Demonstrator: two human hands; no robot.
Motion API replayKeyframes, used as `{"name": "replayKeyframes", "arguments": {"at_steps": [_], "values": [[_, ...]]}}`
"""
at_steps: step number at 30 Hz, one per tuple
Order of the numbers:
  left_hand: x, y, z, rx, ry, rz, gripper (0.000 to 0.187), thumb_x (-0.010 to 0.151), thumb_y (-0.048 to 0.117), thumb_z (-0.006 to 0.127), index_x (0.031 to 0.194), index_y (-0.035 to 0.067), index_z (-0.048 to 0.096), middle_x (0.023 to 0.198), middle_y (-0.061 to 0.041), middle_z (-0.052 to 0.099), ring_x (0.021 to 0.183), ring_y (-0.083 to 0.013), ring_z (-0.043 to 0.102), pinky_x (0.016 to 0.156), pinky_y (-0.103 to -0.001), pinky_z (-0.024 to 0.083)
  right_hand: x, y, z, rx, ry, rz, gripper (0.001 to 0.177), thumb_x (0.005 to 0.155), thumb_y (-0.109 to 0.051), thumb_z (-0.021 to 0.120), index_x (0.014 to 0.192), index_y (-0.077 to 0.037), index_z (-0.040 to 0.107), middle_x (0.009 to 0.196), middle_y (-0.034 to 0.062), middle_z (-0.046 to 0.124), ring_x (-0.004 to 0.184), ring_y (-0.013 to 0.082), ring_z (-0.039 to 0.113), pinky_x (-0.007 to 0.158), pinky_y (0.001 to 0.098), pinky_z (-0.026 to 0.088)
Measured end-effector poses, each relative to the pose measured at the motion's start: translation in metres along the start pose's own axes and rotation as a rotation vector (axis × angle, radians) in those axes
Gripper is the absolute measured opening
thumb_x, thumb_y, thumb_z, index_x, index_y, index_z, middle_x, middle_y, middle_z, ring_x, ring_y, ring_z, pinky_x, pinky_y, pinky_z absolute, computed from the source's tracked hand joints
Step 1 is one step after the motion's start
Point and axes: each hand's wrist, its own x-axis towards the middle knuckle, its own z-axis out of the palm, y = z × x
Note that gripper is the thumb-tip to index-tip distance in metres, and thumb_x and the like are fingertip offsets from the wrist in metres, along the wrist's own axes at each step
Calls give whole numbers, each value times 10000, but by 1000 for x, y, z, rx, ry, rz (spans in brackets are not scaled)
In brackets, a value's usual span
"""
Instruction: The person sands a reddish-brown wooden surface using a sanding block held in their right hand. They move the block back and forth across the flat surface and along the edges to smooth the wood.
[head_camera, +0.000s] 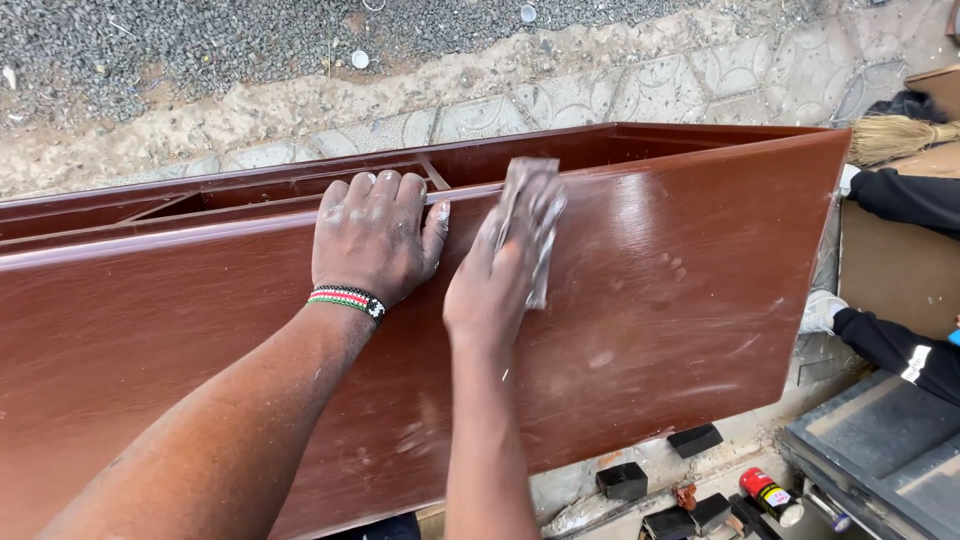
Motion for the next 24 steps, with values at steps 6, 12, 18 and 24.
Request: {"name": "replayKeyframes", "arguments": {"at_steps": [6, 12, 18, 24], "values": [[3, 0, -5, -20, -47, -5, 505, 1247, 595, 455, 1152, 163, 699, 993, -98, 719, 987, -357, 767, 894, -522, 555, -19, -16, -19, 24, -54, 120, 780, 1263, -522, 397, 1707, 95, 573, 1768, 431, 519, 1732, 557, 392, 1473, 629, 207], [0, -3, 0, -14, 14, 15, 484, 1238, 585, 501, 1156, 158, 713, 979, -111, 715, 983, -364, 767, 877, -531, 565, 8, -6, -9, 73, 24, -87, 661, 1282, -379, 438, 1655, 146, 586, 1729, 474, 535, 1714, 614, 382, 1467, 656, 210], [2, -2, -3, 3, -20, -10, 504, 1239, 592, 485, 1175, 153, 726, 1008, -108, 742, 1012, -361, 773, 907, -524, 568, -32, 0, -22, 81, -91, 56, 665, 1275, -399, 435, 1627, 133, 622, 1710, 438, 583, 1702, 573, 438, 1466, 647, 223], [3, 1, -11, 6, -69, -5, 521, 1263, 586, 429, 1199, 156, 716, 1042, -113, 751, 1047, -361, 779, 923, -518, 561, 14, 1, -18, 171, -8, -110, 690, 1287, -368, 382, 1690, 171, 534, 1753, 474, 512, 1726, 604, 385, 1469, 653, 225]]}}
